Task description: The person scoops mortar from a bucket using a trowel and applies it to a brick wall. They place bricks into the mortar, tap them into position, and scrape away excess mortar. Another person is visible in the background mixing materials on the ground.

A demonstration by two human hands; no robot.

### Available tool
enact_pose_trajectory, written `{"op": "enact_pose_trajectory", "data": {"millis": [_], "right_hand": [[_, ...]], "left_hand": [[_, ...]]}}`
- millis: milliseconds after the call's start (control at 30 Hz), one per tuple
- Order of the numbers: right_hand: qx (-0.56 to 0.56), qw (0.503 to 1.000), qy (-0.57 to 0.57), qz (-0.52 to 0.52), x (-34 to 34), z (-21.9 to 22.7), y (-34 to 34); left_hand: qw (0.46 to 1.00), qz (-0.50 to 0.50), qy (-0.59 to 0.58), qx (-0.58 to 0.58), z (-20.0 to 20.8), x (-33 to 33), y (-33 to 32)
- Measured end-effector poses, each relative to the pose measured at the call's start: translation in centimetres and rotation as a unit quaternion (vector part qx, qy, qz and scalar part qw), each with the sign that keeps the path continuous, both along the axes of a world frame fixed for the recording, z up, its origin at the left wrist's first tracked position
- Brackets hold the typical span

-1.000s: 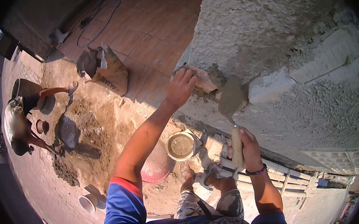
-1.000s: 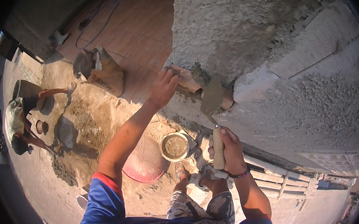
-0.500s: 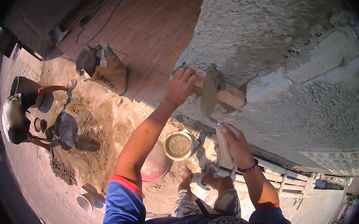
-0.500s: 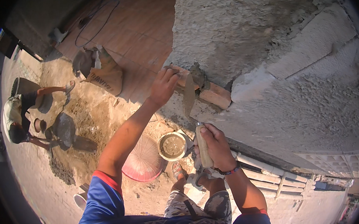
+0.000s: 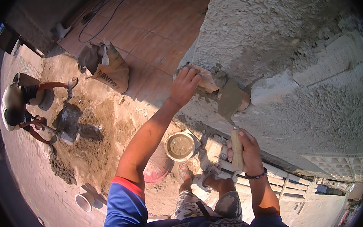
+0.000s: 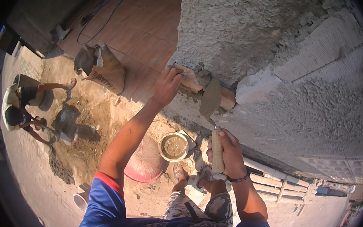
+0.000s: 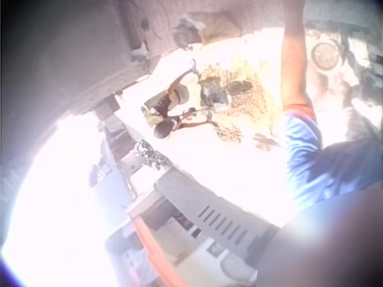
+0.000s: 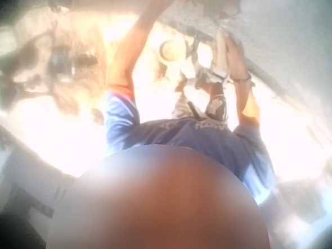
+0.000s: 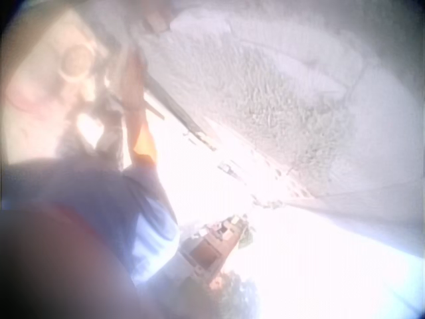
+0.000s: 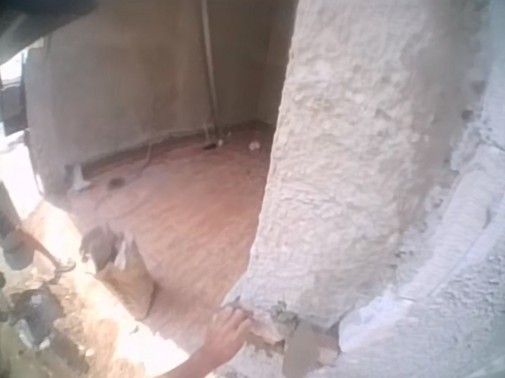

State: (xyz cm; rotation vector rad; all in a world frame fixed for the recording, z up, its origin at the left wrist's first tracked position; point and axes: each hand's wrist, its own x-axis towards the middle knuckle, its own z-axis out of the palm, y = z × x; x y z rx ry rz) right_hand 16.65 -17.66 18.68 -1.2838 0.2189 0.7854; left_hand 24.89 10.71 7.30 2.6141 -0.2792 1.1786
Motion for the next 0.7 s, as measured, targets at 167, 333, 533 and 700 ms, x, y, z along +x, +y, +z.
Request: {"op": "enact_pose_trajectory", "data": {"millis": [167, 333, 533, 700], "right_hand": [[-0.031, 0.999, -0.016, 0.009, 0.8, -0.3, -0.5], [-0.066, 0.994, -0.055, 0.07, -0.2, 1.9, 0.1], [0.035, 0.997, -0.042, 0.06, 2.8, -0.2, 4.6], [0.028, 1.0, -0.011, -0.008, 1.8, 0.1, 3.5]], "left_hand": [[1.0, -0.011, 0.005, -0.014, -0.2, 0.1, -0.1], [1.0, -0.013, -0.011, -0.019, -0.4, 0.2, 0.0], [1.0, -0.011, -0.004, -0.028, -0.2, 0.3, -0.3], [1.0, -0.014, -0.002, -0.026, -0.1, 0.0, 0.0]]}}
